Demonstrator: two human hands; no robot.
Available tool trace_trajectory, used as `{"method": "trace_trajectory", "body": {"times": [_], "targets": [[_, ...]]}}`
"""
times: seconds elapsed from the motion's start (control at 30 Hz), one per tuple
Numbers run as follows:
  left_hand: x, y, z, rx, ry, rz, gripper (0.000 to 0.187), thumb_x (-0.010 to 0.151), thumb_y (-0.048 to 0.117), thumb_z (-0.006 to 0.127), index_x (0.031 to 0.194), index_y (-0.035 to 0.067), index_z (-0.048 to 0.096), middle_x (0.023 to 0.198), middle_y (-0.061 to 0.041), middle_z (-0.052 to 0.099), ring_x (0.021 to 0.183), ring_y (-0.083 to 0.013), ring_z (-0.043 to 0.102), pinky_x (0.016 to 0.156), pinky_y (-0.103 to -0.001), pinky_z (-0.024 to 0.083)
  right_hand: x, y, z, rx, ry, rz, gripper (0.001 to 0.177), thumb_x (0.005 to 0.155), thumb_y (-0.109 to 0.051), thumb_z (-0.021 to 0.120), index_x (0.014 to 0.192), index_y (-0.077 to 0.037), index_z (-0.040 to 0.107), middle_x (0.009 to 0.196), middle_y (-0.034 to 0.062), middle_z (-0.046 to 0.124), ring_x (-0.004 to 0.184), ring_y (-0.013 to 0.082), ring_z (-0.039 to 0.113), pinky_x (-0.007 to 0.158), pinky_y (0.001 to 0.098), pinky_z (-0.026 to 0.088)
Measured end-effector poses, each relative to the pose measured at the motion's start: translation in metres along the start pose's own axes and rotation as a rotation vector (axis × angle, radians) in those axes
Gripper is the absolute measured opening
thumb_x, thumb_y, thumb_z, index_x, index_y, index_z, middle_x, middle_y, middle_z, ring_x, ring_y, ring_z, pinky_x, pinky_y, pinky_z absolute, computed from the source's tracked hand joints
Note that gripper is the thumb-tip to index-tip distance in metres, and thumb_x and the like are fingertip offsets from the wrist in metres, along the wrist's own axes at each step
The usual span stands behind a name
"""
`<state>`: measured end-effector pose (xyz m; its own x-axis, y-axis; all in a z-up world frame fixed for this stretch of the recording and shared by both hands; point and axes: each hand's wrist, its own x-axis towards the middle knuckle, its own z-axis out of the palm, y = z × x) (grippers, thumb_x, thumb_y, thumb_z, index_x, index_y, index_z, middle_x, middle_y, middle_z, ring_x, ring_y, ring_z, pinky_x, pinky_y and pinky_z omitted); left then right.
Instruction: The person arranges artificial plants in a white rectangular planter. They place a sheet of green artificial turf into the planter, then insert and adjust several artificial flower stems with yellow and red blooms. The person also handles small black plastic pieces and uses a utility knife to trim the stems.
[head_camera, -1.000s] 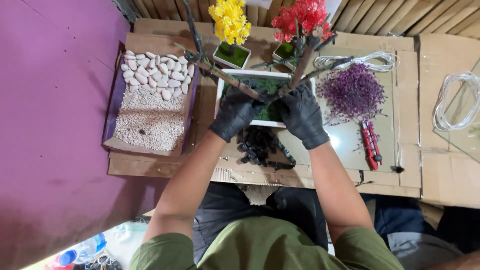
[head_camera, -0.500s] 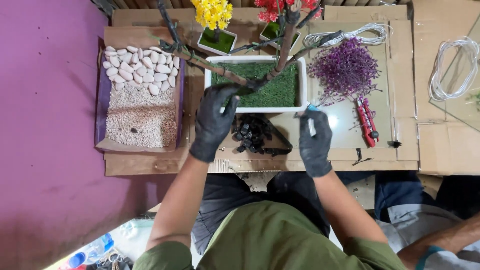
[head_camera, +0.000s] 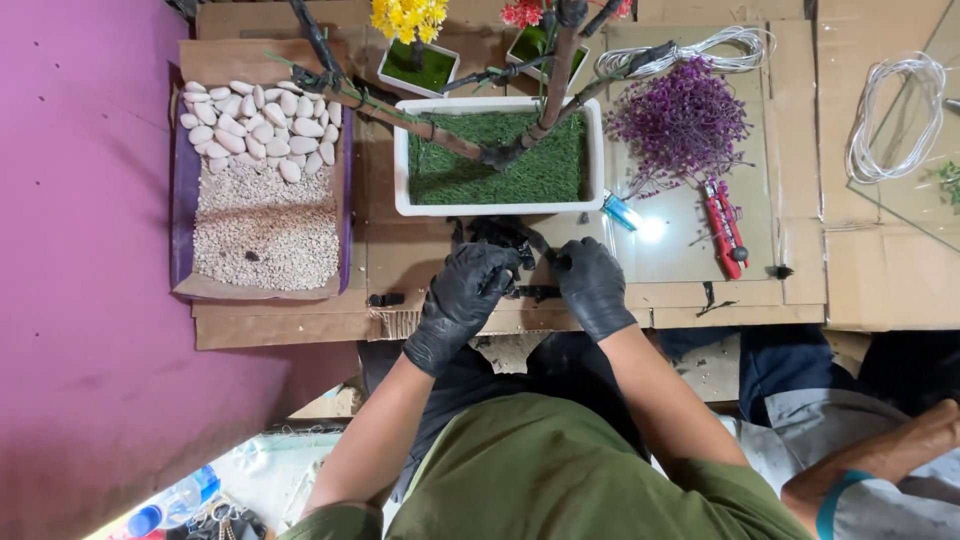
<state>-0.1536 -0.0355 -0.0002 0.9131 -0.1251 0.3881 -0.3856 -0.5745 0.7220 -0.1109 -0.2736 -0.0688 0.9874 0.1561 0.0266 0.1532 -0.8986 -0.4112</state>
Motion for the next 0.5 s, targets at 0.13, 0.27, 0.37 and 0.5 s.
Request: {"method": "trace_trajectory", "body": {"times": [0.13,0.27,0.37,0.5], "targets": [[0.003,0.0,-0.001,-0.005,0.057,-0.019,0.02,0.096,0.026,0.07,0.115,0.021,0.075,0.103,-0.004,0.073,0.098,-0.0299,0.069,0.09,-0.041,0.059,0.01,0.003,-0.001,0.196,-0.037,-0.003,0.026,0.101,-0.03,0.063,0.107,-0.006,0.069,0.096,0.0207,0.066,0.099,0.0464,0.066,0.085,0.0565,0.057],[0.01,0.022,-0.021,-0.07,0.083,-0.127,0.018,0.098,0.026,0.07,0.114,0.019,0.075,0.1,-0.006,0.073,0.094,-0.0313,0.069,0.086,-0.042,0.06,0.022,0.014,-0.009,0.419,-0.15,0.029,0.02,0.096,-0.034,0.071,0.105,-0.016,0.067,0.094,0.0082,0.068,0.095,0.032,0.07,0.08,0.045,0.057],[0.015,0.035,-0.034,-0.123,0.095,-0.168,0.017,0.1,0.027,0.069,0.114,0.019,0.075,0.099,-0.007,0.072,0.092,-0.0314,0.069,0.084,-0.042,0.061,0.025,-0.014,-0.066,0.693,-0.258,0.121,0.014,0.093,-0.024,0.074,0.101,-0.014,0.067,0.087,0.0034,0.067,0.083,0.0203,0.068,0.069,0.0353,0.054],[0.016,0.045,-0.047,-0.22,0.143,-0.127,0.019,0.104,0.026,0.064,0.117,0.016,0.073,0.103,-0.01,0.073,0.097,-0.0349,0.069,0.09,-0.047,0.059,0.025,-0.025,-0.095,0.957,-0.4,0.049,0.015,0.09,-0.009,0.077,0.102,-0.006,0.068,0.089,0.0038,0.068,0.079,0.0097,0.062,0.07,0.0263,0.051]]}}
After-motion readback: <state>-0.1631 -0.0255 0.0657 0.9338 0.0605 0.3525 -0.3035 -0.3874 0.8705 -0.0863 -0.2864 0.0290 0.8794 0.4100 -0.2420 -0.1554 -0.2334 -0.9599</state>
